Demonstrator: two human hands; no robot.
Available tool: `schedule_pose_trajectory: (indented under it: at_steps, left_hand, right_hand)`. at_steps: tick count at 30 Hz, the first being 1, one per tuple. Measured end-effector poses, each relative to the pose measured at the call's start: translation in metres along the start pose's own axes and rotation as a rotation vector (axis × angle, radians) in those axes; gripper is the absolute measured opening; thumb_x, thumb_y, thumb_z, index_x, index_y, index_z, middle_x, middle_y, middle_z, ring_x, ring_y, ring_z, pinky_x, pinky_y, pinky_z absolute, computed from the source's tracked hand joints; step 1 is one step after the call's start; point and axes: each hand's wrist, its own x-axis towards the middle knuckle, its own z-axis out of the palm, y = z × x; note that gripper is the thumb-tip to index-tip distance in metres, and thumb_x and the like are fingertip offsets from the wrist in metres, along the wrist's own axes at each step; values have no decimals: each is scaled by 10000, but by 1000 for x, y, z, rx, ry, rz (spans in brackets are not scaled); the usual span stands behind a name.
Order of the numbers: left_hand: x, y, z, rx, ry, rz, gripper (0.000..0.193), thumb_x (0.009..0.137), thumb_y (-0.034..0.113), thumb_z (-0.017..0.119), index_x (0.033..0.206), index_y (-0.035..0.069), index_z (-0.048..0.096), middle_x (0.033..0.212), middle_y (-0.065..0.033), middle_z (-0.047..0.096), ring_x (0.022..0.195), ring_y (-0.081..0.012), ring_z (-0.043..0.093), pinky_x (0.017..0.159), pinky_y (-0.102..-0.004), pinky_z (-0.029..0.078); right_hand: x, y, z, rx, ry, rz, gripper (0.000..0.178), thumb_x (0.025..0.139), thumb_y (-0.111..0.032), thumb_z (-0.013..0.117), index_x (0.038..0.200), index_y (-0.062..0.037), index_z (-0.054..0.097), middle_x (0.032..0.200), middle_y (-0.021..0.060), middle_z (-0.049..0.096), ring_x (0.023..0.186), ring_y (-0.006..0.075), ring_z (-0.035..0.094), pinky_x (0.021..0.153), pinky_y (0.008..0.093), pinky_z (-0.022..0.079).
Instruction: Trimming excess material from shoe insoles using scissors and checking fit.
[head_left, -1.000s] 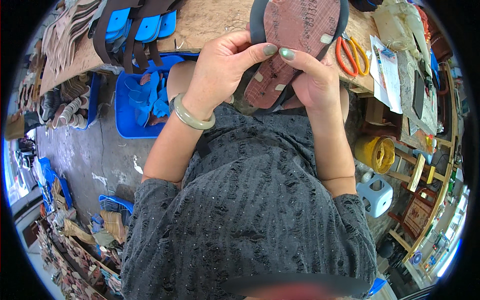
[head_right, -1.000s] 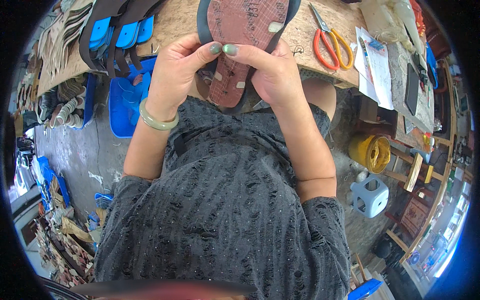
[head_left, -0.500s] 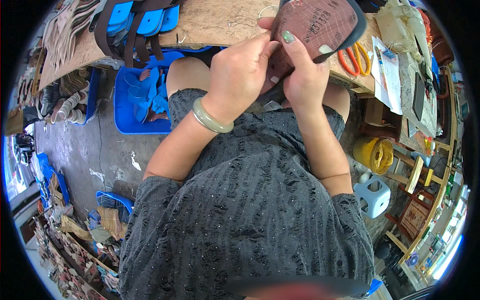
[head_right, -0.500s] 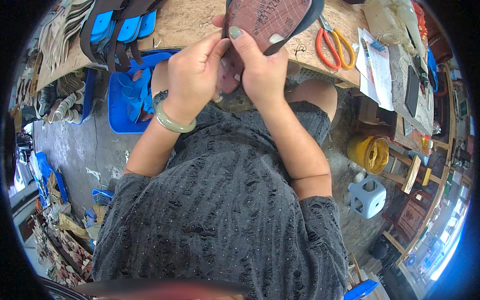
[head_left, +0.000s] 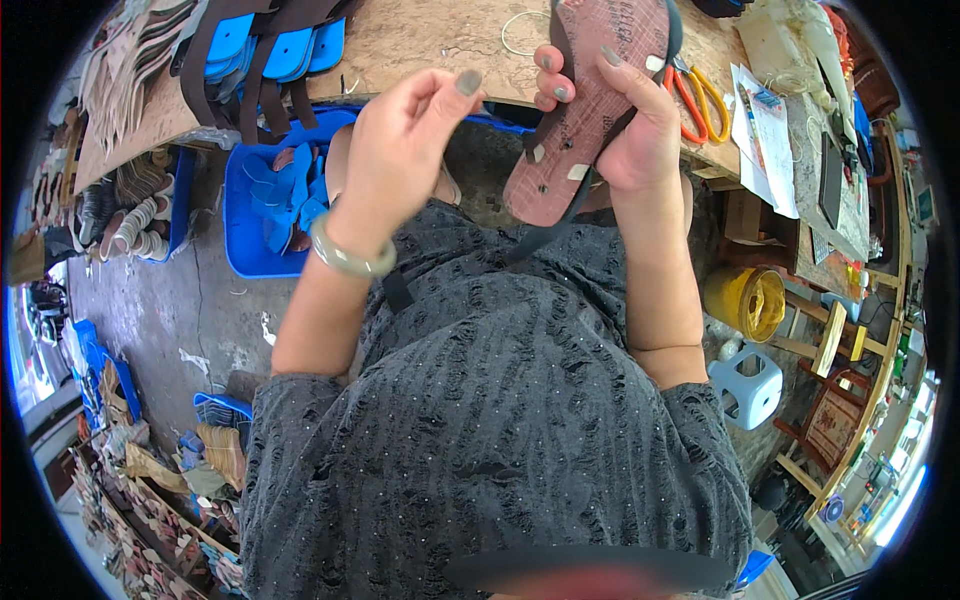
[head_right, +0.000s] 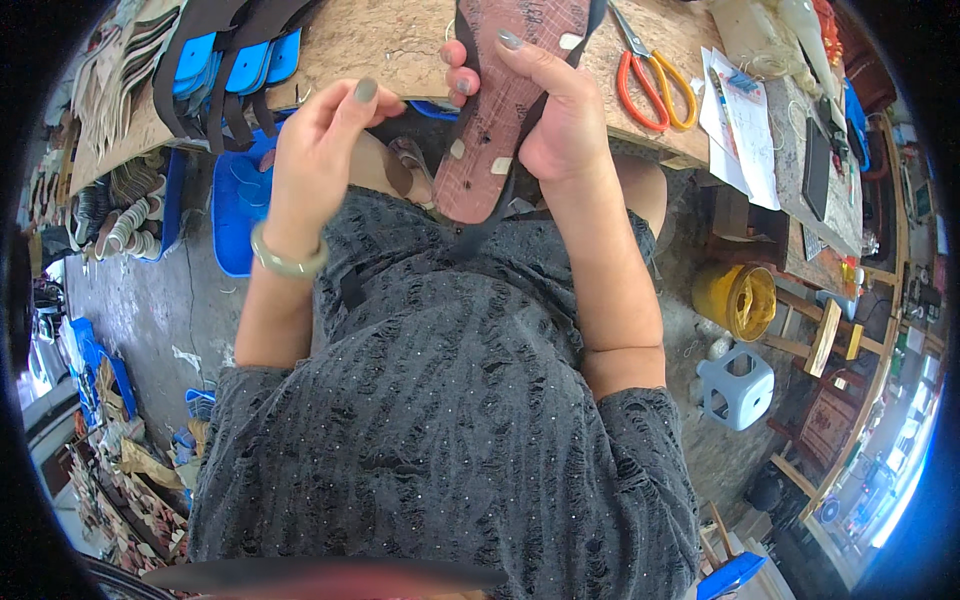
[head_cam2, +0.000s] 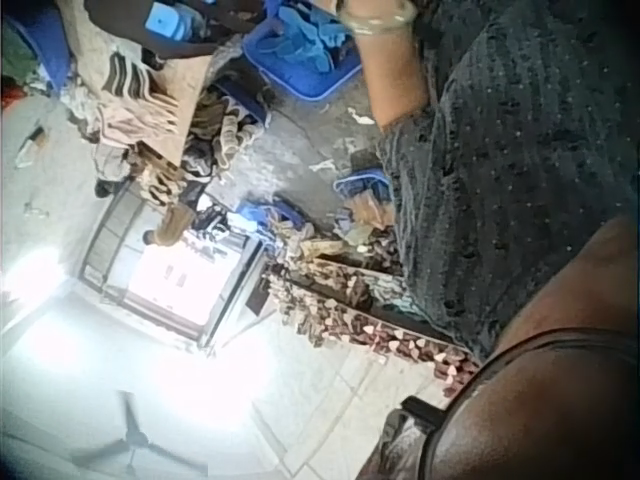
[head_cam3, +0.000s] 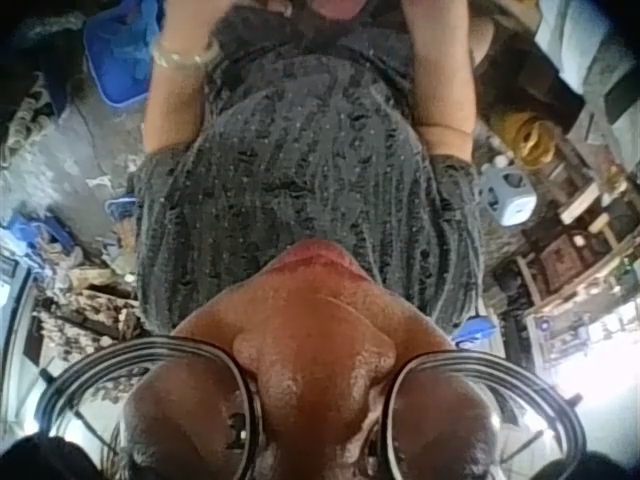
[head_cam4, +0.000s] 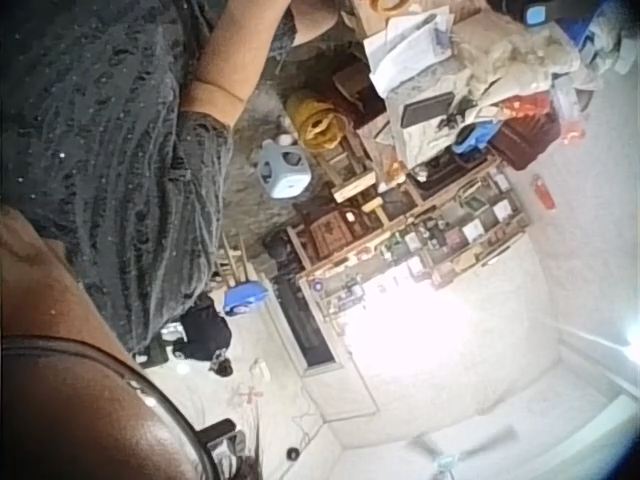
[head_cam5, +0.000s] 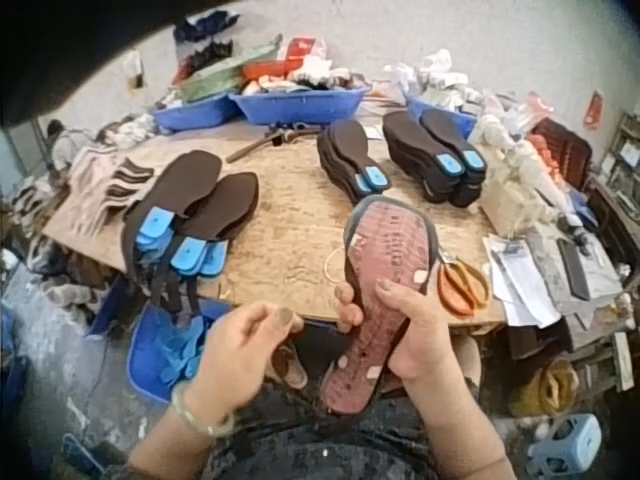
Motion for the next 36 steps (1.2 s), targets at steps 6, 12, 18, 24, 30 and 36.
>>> schedule_pose_trajectory:
  at_steps: [6,12,18,24,30,36]
  left_hand:
    - [26,-19,-3,-410,-592,-77,628,978,534,344,1099,-35,582,1011,-148,650,946,-218,638,886,-330,492]
    - [42,-26,38,-672,-715,-15,550,973,476,420,1170,-26,522,1028,-165,640,939,-231,640,836,-337,517]
    - [35,-30,47,-947,-369,-86,370,981,330,481,1147,0,507,893,-99,604,876,-236,642,769,-347,541]
    - [30,-33,33,-938,-161,9,357,957,277,543,1185,13,463,896,-98,595,890,-259,638,790,-380,540]
    - [26,-28,32,-916,-120,-4,250,965,229,522,1099,18,523,950,-141,633,975,-294,635,831,-406,541]
    - [22,-21,35,-939,-69,160,256,962,209,532,1102,-4,500,925,-145,602,926,-285,621,863,-431,512]
  right_hand:
    - [6,1,25,51,180,193,555,929,-346,488,1321,41,422,1020,157,579,901,210,583,782,346,478]
    - [33,-7,8,3,31,316,513,959,-333,446,1301,49,448,1130,220,624,842,259,671,733,336,572]
    - [17,-2,-9,-436,82,278,574,897,-400,562,1275,25,490,861,54,582,707,93,555,637,235,458]
    - [-44,13,-7,-429,-40,501,628,817,-160,695,1352,12,414,999,68,642,825,129,642,713,250,508]
    - [-48,-2,-16,-727,-41,457,368,899,-28,489,1260,-4,554,957,55,680,713,100,655,633,218,498]
    - [-42,-5,-4,-802,200,133,372,893,-35,468,1250,-28,574,862,60,662,682,92,622,630,212,487]
